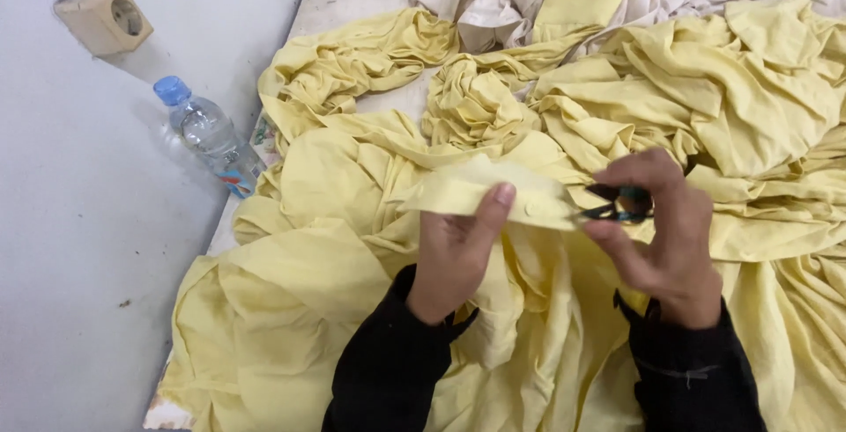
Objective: Trimming excess threads from yellow fabric pieces using a thread trimmer in a sewing factory
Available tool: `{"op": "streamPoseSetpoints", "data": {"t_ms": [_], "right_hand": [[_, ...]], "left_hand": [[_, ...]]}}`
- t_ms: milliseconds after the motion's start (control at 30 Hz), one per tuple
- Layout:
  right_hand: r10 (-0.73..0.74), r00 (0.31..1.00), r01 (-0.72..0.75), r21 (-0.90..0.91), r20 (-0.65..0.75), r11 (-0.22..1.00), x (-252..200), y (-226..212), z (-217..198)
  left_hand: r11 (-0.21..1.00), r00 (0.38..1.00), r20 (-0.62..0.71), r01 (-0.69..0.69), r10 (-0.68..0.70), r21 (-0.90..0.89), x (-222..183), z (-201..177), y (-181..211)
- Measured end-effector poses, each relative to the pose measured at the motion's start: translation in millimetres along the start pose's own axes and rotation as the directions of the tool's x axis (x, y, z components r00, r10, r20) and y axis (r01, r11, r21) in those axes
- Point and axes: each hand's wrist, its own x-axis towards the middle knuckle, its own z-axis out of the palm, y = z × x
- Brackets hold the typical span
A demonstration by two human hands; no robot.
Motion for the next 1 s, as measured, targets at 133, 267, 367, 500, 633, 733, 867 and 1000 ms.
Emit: {"op": "streamPoseSetpoints", "data": {"t_ms": [133, 267, 367, 500, 633, 733, 867, 1000], "right_hand": [[-0.174, 0.978, 0.141, -0.245, -0.117, 0.959, -6.0, -13.5, -2.7], [-0.249, 0.967, 0.212, -0.362, -0.059, 0.908, -2.8, -21.1, -3.1], [-0.171, 0.984, 0.150, -0.289, -0.047, 0.945, -0.6, -17.6, 2.0], [0.237, 0.971, -0.230, 0.435, 0.037, 0.871, -2.4, -2.2, -3.6], [0.429, 0.882, -0.439, 0.668, 0.194, 0.601, -22.6, 17.9, -9.2], [0.357, 0.856, -0.509, 0.723, 0.372, 0.467, -11.6, 6.8, -8.0], [0.425, 0.795, -0.605, 0.616, 0.434, 0.504, -3.4, 1.2, -7.0], [0.511, 0.717, -0.695, 0.433, 0.474, 0.575, 10.3, -2.2, -11.3]], "left_hand": [[1.000, 0.997, -0.074, -0.024, 0.022, -0.021, -5.6, 6.3, 3.6], [0.996, 0.995, -0.048, -0.087, 0.087, -0.005, -10.3, 5.6, -1.6], [0.993, 0.997, -0.042, 0.069, -0.065, 0.096, -10.5, -1.9, 6.8], [0.876, 0.893, 0.410, 0.340, -0.186, -0.342, 7.2, -23.6, 25.5], [0.851, 0.994, 0.078, -0.028, 0.081, -0.525, 15.9, -17.8, 10.7], [0.829, 0.897, 0.257, -0.434, 0.361, 0.352, 13.7, -8.2, 0.4], [0.987, 0.966, 0.257, -0.041, 0.000, 0.154, 10.9, -8.9, -0.8], [0.900, 0.955, 0.005, 0.282, -0.297, -0.332, 9.6, -17.8, -8.1]]}}
